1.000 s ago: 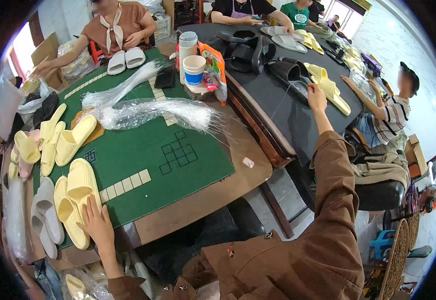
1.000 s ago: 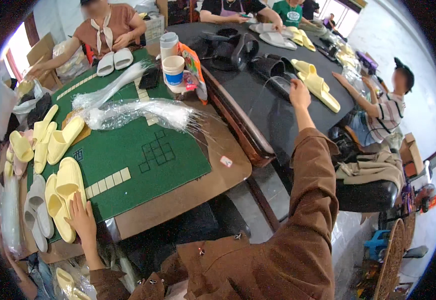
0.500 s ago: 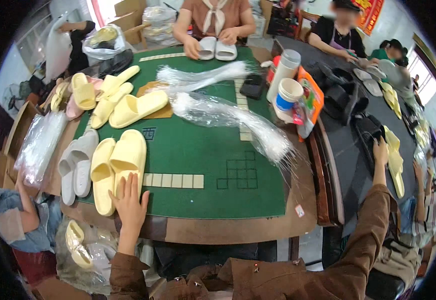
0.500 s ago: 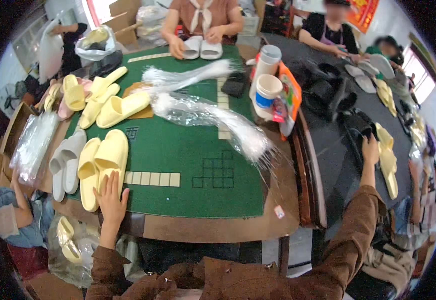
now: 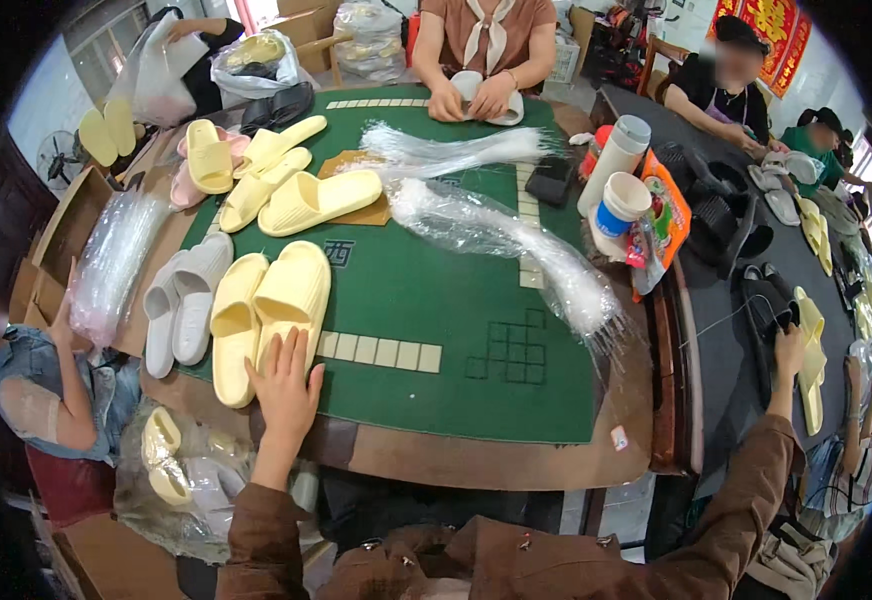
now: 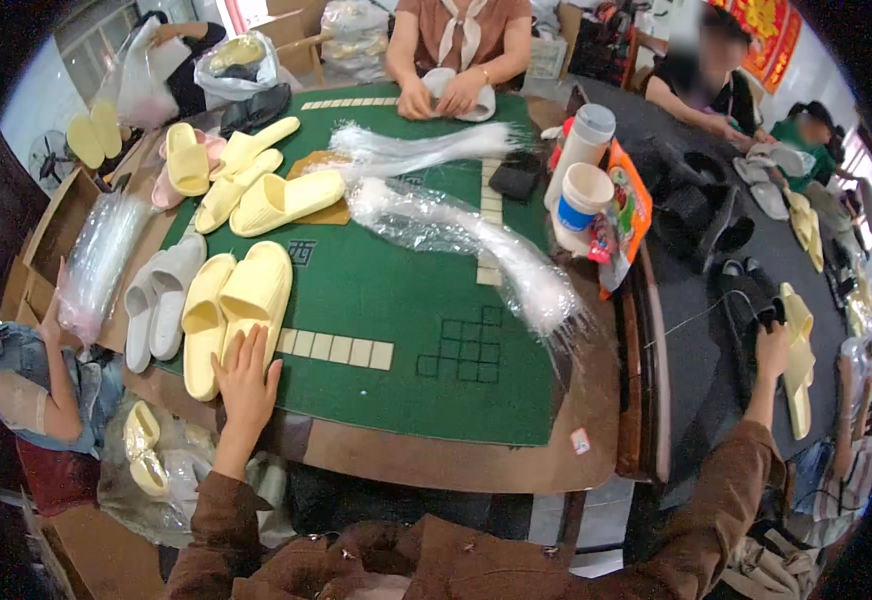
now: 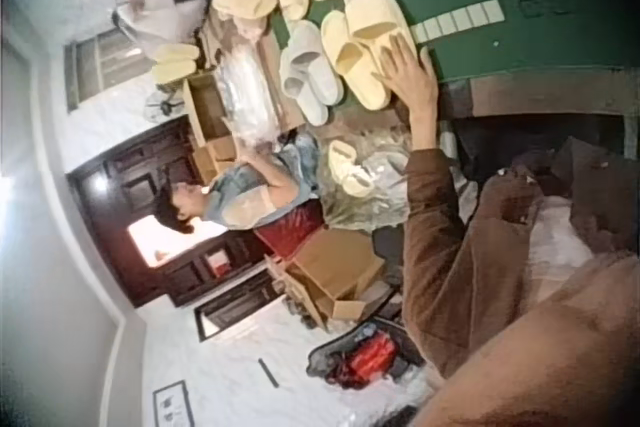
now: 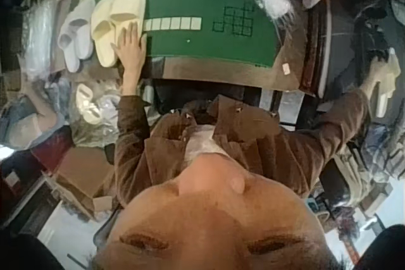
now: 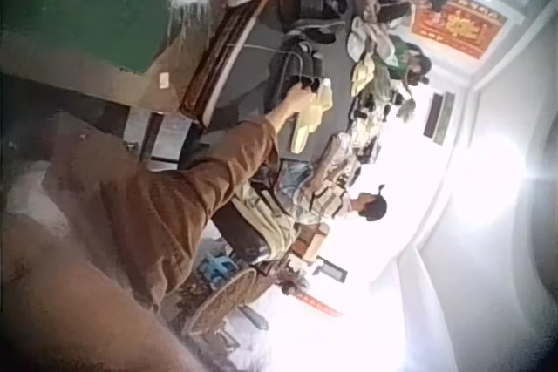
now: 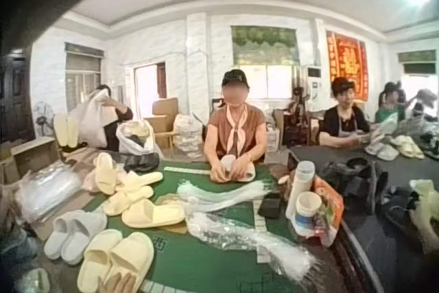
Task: The person assembles slipper pairs by inserting small metal fasteners into the toe area of the footwear. They handle multiple pairs of yellow, white, and black slippers, picking up a fastener, pressing it into the slipper, and then moving the completed pair aside.
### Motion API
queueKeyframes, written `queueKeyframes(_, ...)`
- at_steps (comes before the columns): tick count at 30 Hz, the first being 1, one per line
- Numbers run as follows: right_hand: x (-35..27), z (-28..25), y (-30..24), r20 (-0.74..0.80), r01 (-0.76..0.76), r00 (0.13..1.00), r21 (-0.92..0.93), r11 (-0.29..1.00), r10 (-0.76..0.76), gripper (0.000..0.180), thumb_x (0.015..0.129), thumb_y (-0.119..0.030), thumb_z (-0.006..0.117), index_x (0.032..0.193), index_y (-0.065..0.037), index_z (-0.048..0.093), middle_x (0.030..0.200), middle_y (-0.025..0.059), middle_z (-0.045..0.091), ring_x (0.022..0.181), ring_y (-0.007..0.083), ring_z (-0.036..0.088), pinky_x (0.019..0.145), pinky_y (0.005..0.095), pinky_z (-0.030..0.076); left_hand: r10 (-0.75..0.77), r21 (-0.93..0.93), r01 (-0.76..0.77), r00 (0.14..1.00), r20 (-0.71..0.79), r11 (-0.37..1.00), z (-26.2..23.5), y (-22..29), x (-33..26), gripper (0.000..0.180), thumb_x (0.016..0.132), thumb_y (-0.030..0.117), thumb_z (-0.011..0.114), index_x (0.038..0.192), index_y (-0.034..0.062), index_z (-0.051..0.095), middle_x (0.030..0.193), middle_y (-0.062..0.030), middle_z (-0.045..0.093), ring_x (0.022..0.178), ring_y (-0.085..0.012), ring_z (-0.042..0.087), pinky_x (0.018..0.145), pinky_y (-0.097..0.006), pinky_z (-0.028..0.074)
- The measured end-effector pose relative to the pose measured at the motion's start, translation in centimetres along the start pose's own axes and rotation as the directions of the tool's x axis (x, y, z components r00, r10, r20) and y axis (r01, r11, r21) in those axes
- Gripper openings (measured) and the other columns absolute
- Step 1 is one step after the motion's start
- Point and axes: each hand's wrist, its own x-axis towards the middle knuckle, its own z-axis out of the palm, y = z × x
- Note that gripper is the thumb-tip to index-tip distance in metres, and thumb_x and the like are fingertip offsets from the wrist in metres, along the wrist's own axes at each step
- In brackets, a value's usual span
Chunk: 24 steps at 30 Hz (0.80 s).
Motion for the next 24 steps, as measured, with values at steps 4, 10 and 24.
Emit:
queueKeyframes(4,-4.9,-2.2,0.7,0.138,0.028,0.989,0.113,0.993,-0.044,0.048,0.090,-0.029,0.058,0.128,0.001,0.052,0.131,0.0209,0.054,0.121,0.0361,0.050,0.101,0.0409,0.040,0.000,0.020,0.000,1.000,0.017,1.000,0.0,-0.6,-0.5,0.055,0.092,0.031,0.056,0.142,0.0125,0.040,0.145,-0.0036,0.042,0.135,-0.0276,0.036,0.105,-0.069,0.017)
queueKeyframes(10,-12.9,-4.6,3.2,0.211,0.021,0.974,0.263,0.965,-0.079,0.054,0.092,-0.026,0.057,0.136,0.003,0.044,0.134,0.0221,0.051,0.120,0.0386,0.050,0.102,0.0421,0.039,0.027,0.028,-0.027,1.000,-0.011,0.999,0.5,-1.2,-0.8,0.052,0.094,0.030,0.052,0.141,0.0123,0.039,0.145,-0.0039,0.041,0.134,-0.0272,0.037,0.103,-0.070,0.019)
queueKeyframes(24,-19.8,-12.7,-6.4,0.137,0.148,0.955,0.547,0.824,-0.263,0.028,0.088,-0.007,0.053,0.110,0.009,0.056,0.098,0.0267,0.065,0.096,0.0306,0.065,0.082,0.0360,0.046,0.045,0.040,-0.043,0.998,-0.049,0.998,0.9,-1.5,-1.1,0.049,0.096,0.032,0.050,0.140,0.0130,0.041,0.143,-0.0038,0.044,0.133,-0.0272,0.039,0.100,-0.072,0.022)
